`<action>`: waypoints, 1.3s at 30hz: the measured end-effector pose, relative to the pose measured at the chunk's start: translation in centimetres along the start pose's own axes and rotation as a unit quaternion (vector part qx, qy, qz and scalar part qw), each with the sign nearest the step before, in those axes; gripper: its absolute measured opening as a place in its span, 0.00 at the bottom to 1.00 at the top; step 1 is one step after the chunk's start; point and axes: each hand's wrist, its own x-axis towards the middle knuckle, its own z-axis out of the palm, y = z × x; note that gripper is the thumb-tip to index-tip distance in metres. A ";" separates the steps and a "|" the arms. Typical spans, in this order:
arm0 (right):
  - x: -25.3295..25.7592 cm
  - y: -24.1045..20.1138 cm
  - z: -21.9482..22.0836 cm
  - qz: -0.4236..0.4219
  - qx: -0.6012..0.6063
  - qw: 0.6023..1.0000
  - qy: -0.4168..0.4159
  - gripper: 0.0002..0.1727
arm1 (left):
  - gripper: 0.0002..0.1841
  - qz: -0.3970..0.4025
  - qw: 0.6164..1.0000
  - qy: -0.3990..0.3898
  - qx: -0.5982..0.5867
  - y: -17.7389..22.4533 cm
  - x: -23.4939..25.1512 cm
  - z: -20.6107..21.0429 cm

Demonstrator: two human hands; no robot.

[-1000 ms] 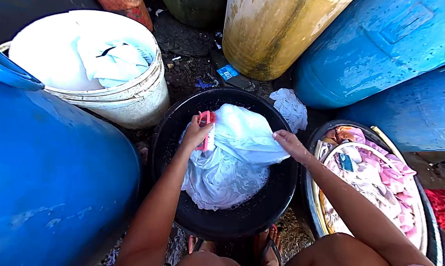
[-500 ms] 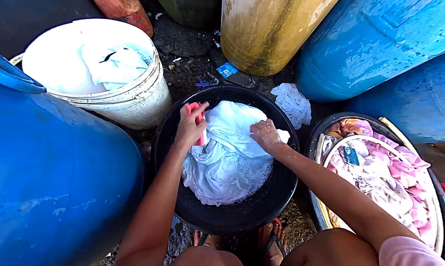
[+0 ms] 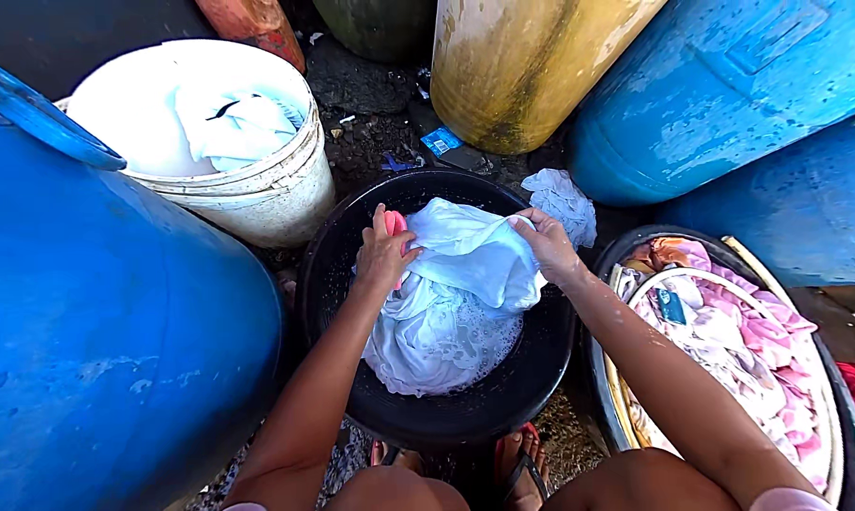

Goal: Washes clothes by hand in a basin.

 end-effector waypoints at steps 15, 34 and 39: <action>-5.2 -11.4 -6.2 -0.072 0.254 0.964 0.002 0.14 | 0.18 0.236 0.884 0.395 -0.085 14.3 1.0 -18.0; -1.3 7.5 -0.7 0.298 0.422 0.851 0.095 0.21 | 0.35 0.240 0.874 -0.398 0.139 5.9 -10.0 12.1; -1.7 8.7 -0.9 0.320 0.436 0.841 -0.010 0.35 | 0.29 0.202 0.869 -0.409 0.193 7.0 -10.6 12.4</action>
